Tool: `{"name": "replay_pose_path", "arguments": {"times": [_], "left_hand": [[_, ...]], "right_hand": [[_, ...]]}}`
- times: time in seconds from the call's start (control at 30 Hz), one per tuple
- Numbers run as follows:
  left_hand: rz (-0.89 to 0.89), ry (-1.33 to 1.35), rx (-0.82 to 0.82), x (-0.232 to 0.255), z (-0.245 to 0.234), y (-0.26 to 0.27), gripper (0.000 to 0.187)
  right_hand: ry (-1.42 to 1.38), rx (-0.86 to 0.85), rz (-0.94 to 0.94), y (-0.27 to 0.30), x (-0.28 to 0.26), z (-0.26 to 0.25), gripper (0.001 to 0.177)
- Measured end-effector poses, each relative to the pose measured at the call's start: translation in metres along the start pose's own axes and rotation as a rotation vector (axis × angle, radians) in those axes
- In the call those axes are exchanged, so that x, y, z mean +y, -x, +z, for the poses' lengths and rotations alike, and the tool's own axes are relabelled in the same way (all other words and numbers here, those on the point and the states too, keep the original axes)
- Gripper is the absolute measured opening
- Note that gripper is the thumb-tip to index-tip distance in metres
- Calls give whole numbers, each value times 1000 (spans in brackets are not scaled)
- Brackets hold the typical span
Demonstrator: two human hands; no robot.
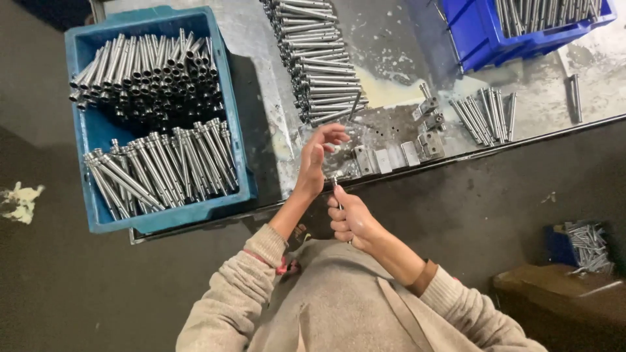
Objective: The person repeatedly picks up metal rods and inserts them into a jig on the table, then removes them and places them into a blue bin. The process is repeated continuously with multiple rods.
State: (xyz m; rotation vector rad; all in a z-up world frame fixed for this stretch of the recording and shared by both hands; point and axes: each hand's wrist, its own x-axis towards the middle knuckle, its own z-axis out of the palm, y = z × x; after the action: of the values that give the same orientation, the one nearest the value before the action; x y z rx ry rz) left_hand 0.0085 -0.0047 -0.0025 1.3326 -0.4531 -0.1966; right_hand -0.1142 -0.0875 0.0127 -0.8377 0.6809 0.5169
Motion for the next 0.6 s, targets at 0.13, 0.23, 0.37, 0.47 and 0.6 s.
{"name": "replay_pose_path", "arguments": {"times": [0.13, 0.23, 0.37, 0.47, 0.6], "left_hand": [[3, 20, -1, -5, 4, 6, 87], [1, 9, 7, -2, 4, 6, 89], [0, 11, 72, -14, 1, 3, 95], [-36, 27, 139, -18, -2, 3, 88], [-31, -38, 198, 12, 5, 11, 71]], "right_hand": [[162, 102, -116, 11, 0, 7, 42], [138, 60, -36, 17, -6, 10, 45], [894, -101, -729, 16, -4, -6, 49], [1000, -176, -880, 52, -37, 17, 47], [1244, 3, -697, 58, -52, -40, 28]]}}
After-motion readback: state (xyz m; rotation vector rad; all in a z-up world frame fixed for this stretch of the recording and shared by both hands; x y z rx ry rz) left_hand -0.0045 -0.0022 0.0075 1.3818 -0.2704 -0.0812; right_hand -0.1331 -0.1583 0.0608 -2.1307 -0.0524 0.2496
